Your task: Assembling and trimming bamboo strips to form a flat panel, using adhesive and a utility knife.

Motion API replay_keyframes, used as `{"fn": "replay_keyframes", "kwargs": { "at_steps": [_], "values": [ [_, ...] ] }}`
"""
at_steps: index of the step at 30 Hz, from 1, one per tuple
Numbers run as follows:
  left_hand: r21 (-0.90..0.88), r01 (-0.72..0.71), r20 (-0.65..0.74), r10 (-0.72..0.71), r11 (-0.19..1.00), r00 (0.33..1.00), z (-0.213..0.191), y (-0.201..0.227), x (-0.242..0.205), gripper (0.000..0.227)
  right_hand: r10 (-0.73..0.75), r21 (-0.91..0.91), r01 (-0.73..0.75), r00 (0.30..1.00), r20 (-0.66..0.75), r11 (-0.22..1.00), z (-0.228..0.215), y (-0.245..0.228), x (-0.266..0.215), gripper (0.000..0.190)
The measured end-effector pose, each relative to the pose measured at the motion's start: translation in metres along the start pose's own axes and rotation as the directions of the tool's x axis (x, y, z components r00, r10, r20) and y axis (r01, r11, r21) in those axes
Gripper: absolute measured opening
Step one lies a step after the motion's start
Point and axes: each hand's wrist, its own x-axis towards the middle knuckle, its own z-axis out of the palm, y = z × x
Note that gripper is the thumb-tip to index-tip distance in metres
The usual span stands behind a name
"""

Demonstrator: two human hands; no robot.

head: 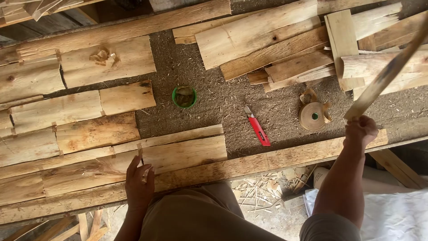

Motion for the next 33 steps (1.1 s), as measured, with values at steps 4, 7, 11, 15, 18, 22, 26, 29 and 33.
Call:
{"fn": "replay_keyframes", "kwargs": {
  "at_steps": [4,7,11,15,18,22,26,29,33],
  "values": [
    [0.007,-0.07,0.002,0.07,0.998,0.998,0.003,0.001,-0.003,0.016,-0.097,0.137,0.116,0.986,-0.138,0.984,0.022,0.013,0.048,0.021],
    [0.021,-0.063,0.02,0.063,0.998,0.998,0.004,0.004,-0.004,0.017,-0.369,-0.046,0.37,0.894,-0.255,0.928,0.042,-0.017,0.03,0.031],
    [0.024,-0.053,0.027,0.053,0.998,0.998,0.004,0.003,-0.006,0.017,-0.478,-0.292,0.489,0.871,0.112,0.822,0.089,-0.052,-0.02,0.021],
    [0.034,-0.028,0.023,0.027,0.999,0.999,0.004,0.003,-0.009,0.016,-0.36,-0.466,0.673,0.719,0.595,0.575,0.128,-0.106,-0.085,0.026],
    [0.036,-0.004,0.017,0.003,0.999,1.0,0.002,0.003,-0.011,0.016,-0.368,-0.51,0.752,0.653,0.662,0.417,0.147,-0.119,-0.093,0.043],
    [0.042,-0.057,-0.029,0.059,0.997,0.998,0.002,-0.003,-0.015,0.017,-0.517,-0.474,0.836,0.545,0.66,0.277,0.161,-0.133,-0.091,0.061],
    [0.014,-0.038,-0.034,0.038,0.999,0.999,0.003,0.0,-0.015,0.017,-0.599,-0.393,0.912,0.381,0.704,0.117,0.161,-0.128,-0.08,0.051],
    [0.004,-0.032,-0.03,0.032,0.999,0.999,0.006,-0.002,-0.013,0.017,-0.583,-0.334,0.936,0.334,0.741,0.112,0.156,-0.129,-0.079,0.053],
    [0.005,-0.038,-0.012,0.038,0.999,0.999,0.009,-0.005,-0.012,0.017,-0.604,-0.305,0.949,0.289,0.742,0.079,0.138,-0.146,-0.092,0.04]
  ]
}}
